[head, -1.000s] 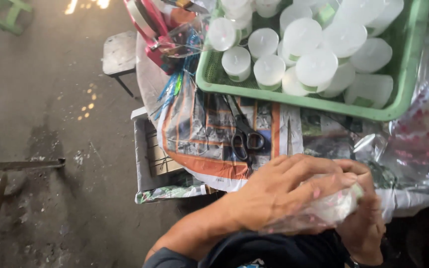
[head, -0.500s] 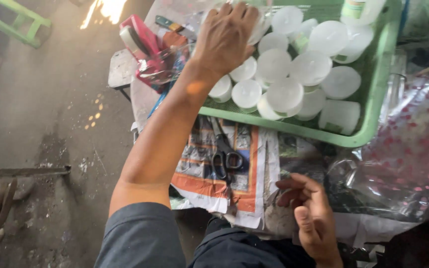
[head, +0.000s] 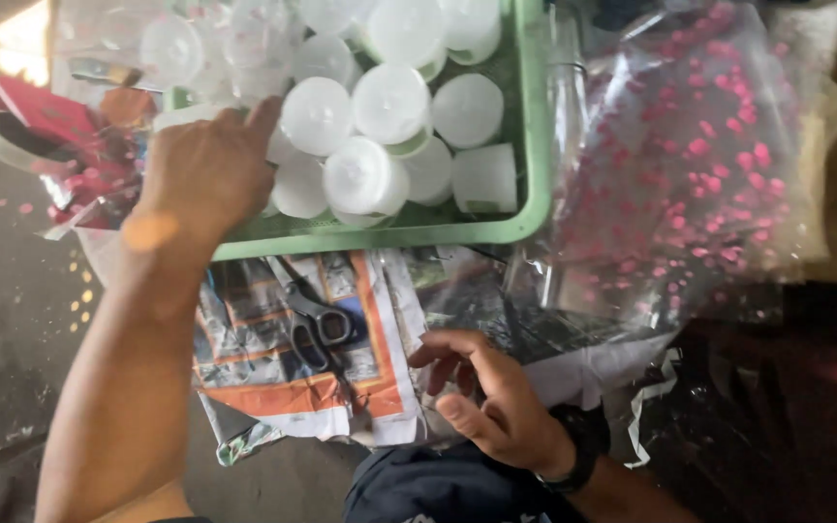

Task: Wrapping small white candles in decorative plastic film bags at a packaging station.

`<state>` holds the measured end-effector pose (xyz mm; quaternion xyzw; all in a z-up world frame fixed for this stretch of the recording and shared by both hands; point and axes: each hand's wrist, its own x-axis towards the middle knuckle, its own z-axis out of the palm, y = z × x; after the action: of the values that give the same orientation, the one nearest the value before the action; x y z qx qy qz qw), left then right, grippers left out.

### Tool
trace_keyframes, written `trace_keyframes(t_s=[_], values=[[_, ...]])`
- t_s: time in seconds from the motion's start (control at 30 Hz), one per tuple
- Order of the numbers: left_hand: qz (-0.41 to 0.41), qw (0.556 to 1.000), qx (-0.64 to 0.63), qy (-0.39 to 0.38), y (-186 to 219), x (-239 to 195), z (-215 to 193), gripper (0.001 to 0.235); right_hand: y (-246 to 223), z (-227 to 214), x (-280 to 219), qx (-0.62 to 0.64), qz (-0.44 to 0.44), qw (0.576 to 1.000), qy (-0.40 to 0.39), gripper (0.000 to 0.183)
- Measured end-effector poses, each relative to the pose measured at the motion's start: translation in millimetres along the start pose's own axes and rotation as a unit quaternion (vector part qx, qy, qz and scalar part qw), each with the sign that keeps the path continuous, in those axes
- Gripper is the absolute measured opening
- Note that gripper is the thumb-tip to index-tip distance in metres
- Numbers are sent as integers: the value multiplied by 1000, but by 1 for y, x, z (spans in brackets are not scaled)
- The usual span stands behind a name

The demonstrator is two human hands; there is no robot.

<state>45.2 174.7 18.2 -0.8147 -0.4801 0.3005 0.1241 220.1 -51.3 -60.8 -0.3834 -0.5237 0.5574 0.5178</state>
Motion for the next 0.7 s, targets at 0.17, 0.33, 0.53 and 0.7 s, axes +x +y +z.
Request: trace_keyframes(t_s=[0.17,0.33,0.53,0.7], values=[[19,999,32,6,-6,9,10,45,-2,0,-3,17,-14,1000,5,44],[14,999,28,-43,-3,15,-4,62,3,0,-7,7,-35,999,8,41],[14,999,16,-39,-6,5,-13,59,3,0,-7,-7,-54,999,7,37],[-68,995,-41,-56,-15,-36,-47,59,6,1,-9,-12,-64,998,8,33]])
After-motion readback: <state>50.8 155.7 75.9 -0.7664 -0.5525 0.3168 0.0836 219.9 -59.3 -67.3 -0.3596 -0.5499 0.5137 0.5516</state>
